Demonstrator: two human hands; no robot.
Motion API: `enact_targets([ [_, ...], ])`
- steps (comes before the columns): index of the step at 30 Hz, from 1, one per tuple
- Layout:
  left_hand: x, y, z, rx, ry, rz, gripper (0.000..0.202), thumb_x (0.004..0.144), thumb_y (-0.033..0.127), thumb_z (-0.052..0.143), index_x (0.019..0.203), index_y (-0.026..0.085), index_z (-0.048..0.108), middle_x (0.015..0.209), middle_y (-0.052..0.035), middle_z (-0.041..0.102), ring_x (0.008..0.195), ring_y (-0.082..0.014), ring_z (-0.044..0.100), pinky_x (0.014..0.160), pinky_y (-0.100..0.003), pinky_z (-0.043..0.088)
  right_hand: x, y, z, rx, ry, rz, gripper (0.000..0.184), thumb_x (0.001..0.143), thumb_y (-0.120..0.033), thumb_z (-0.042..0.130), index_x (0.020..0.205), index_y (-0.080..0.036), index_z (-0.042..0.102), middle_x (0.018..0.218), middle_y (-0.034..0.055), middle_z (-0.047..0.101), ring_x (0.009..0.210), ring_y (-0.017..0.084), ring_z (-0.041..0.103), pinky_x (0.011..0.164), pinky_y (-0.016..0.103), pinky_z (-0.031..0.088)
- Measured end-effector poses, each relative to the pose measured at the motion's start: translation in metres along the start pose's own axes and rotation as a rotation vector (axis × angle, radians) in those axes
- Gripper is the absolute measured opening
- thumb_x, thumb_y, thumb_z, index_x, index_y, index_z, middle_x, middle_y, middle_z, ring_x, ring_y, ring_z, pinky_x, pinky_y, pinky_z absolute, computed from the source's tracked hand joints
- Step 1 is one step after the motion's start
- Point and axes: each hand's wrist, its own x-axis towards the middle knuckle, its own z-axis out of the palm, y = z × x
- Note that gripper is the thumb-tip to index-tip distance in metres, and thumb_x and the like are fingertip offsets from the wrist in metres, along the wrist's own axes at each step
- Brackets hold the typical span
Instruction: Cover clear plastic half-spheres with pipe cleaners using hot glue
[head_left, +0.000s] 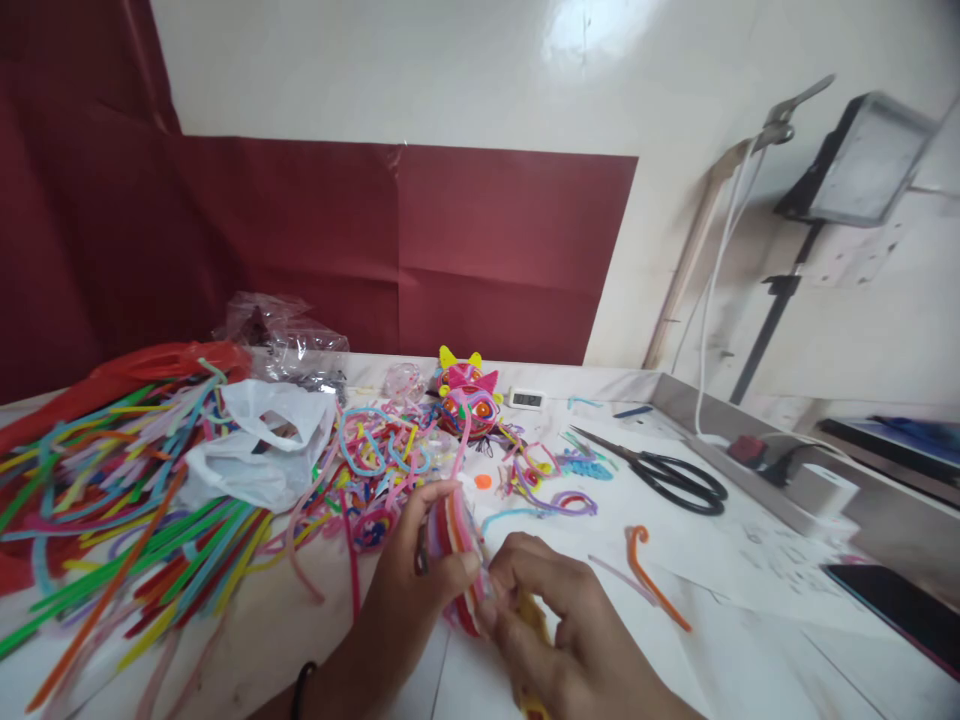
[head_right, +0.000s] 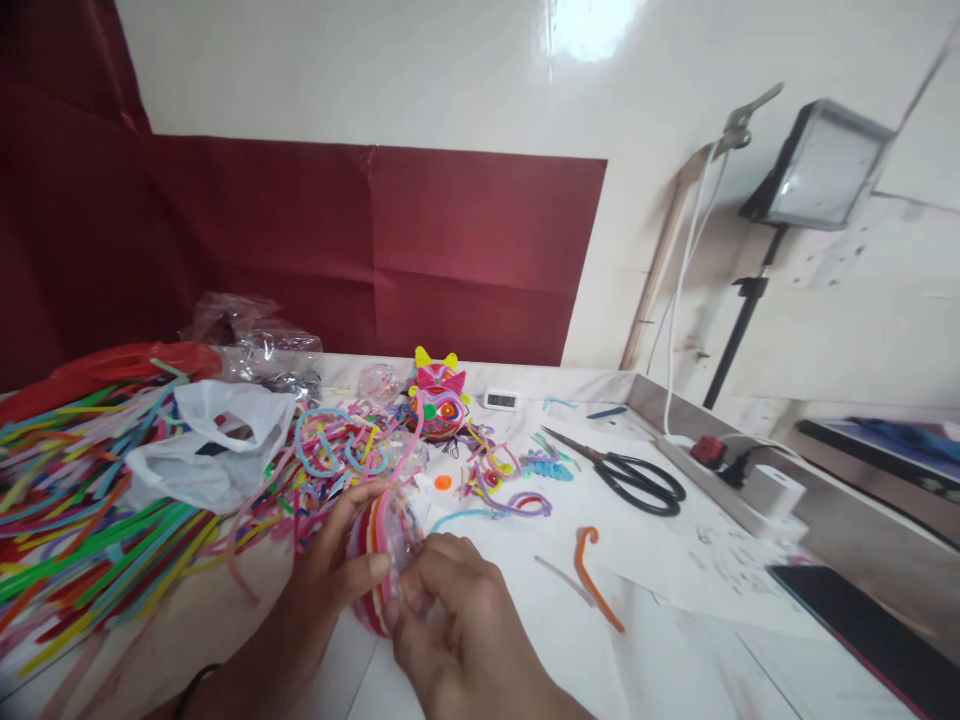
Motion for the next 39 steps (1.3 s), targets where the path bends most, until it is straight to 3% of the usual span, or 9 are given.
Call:
enact_targets([
  [6,0.000,-0.008,-0.004,0.151,-0.007,0.103,0.052,0.064,0.026,0.061,0.116,0.021,0.056,0.105,-0.0057,0.064,0.103,-0.0301,0.058,0.089,-0.040,0.046,0.004,-0.003,-0.002,0.091,-0.013,0.088,0.015,0.079,-0.029,0.061,0.069,-0.019,0.057,0.074,0.0006,0.059,0.071,0.016,0.053,0.063,0.026,0.040],
  [12,-0.004,-0.017,-0.006,0.542,-0.033,0.586,0.060,0.064,0.013,0.060,0.121,0.029,0.050,0.124,-0.0076,0.053,0.123,-0.0336,0.049,0.103,-0.050,0.040,0.012,0.001,-0.010,0.264,0.084,0.146,0.029,0.084,-0.046,0.059,0.078,-0.018,0.064,0.073,0.0013,0.061,0.073,0.017,0.052,0.069,0.029,0.040],
  [14,-0.006,-0.017,-0.006,0.656,-0.082,0.651,0.070,0.061,0.008,0.059,0.125,0.031,0.044,0.130,-0.0083,0.047,0.127,-0.0344,0.046,0.103,-0.049,0.042,0.014,0.004,-0.010,0.402,0.088,0.183,0.035,0.082,-0.052,0.064,0.078,-0.017,0.065,0.073,0.0008,0.059,0.071,0.016,0.051,0.069,0.029,0.040],
  [20,-0.011,-0.015,-0.008,0.795,-0.151,0.686,0.077,0.058,0.006,0.056,0.128,0.031,0.039,0.139,-0.0100,0.037,0.131,-0.0350,0.043,0.102,-0.049,0.045,0.014,0.007,-0.004,0.749,0.057,0.311,0.042,0.066,-0.053,0.081,0.071,-0.015,0.066,0.063,-0.0011,0.058,0.061,0.012,0.049,0.063,0.027,0.038],
  [34,-0.015,-0.015,-0.002,0.731,-0.093,0.694,0.082,0.062,0.006,0.054,0.137,0.033,0.034,0.142,-0.0105,0.040,0.132,-0.0351,0.044,0.102,-0.049,0.044,0.014,0.009,-0.002,0.967,0.054,0.399,0.035,0.063,-0.042,0.087,0.067,-0.014,0.067,0.058,-0.0015,0.059,0.054,0.010,0.049,0.058,0.024,0.036],
  [39,-0.014,-0.018,-0.005,0.748,-0.137,0.729,0.088,0.063,0.009,0.057,0.143,0.030,0.028,0.142,-0.0130,0.042,0.132,-0.0381,0.044,0.103,-0.050,0.044,0.015,0.009,-0.004,0.964,0.035,0.421,0.039,0.061,-0.045,0.086,0.064,-0.013,0.065,0.052,-0.0024,0.057,0.046,0.007,0.043,0.051,0.022,0.027],
])
